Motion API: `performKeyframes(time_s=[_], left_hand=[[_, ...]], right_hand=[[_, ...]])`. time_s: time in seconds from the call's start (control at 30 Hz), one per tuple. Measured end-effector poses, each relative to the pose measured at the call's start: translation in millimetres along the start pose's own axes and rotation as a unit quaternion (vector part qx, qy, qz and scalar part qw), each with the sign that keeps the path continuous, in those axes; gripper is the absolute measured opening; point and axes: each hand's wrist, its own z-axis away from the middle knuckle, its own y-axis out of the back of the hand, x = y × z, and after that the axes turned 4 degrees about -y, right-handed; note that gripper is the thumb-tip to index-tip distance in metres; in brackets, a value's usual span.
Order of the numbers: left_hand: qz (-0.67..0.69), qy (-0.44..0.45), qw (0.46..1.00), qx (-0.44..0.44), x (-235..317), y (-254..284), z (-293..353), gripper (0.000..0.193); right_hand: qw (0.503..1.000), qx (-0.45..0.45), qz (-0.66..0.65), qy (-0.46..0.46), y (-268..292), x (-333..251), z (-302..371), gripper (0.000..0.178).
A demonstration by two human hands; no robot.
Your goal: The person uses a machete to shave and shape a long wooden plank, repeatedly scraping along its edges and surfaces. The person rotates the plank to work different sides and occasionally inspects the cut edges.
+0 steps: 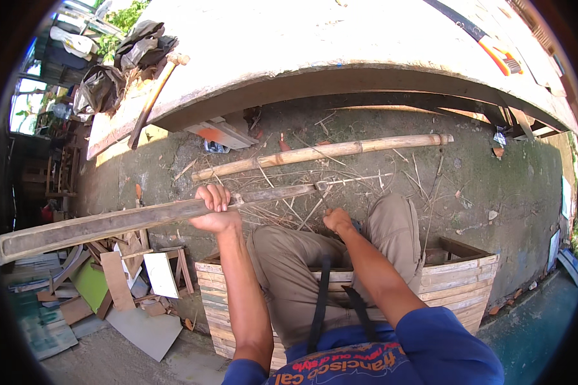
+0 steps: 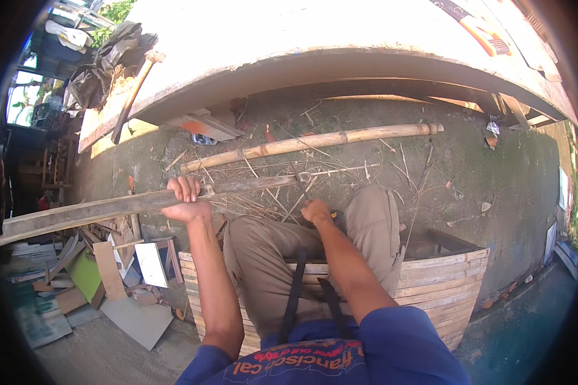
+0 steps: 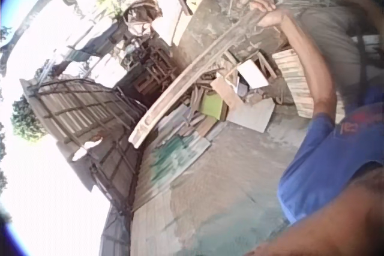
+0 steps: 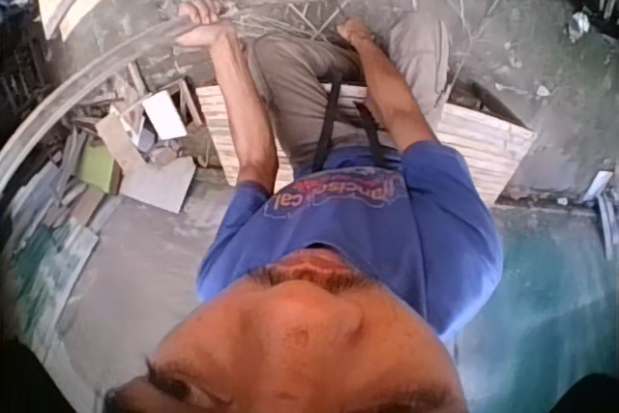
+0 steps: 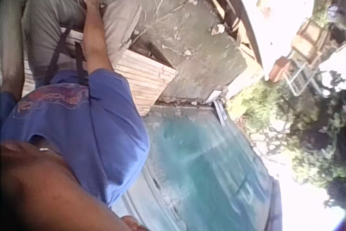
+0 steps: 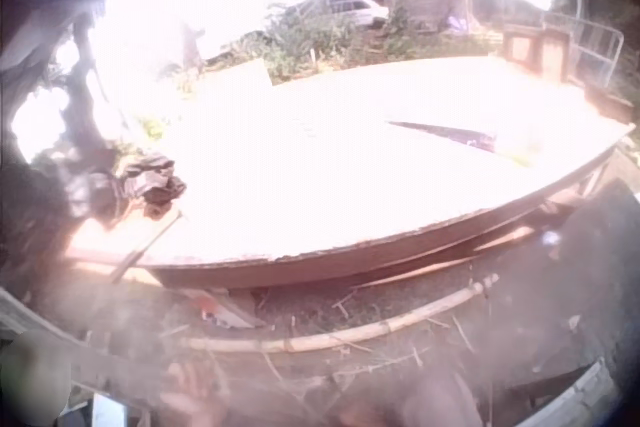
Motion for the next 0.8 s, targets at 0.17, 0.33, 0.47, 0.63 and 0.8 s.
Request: performKeyframes(time_s=[0.17, 0.33, 0.47, 0.63, 0.8], left_hand=[[0.032, -0.015, 0.998, -0.043, 121, -46, -24, 0.061], [0.140, -0.079, 0.961, -0.226, 259, -104, -30, 0.069], [0.182, -0.135, 0.906, -0.356, 360, -141, -30, 0.058], [0.180, -0.244, 0.872, -0.385, 426, -173, -29, 0.040], [0.169, -0.333, 0.848, -0.377, 468, -199, -41, 0.021]], right_hand=[[0.986, 0.102, -0.001, 0.129, 26, -28, 63, 0.039], [0.945, 0.234, -0.155, 0.166, 57, -54, 153, 0.042], [0.914, 0.271, -0.201, 0.227, 96, -67, 242, 0.046], [0.861, 0.344, -0.237, 0.291, 122, -64, 296, 0.045], [0.816, 0.386, -0.268, 0.337, 148, -79, 304, 0.043]])
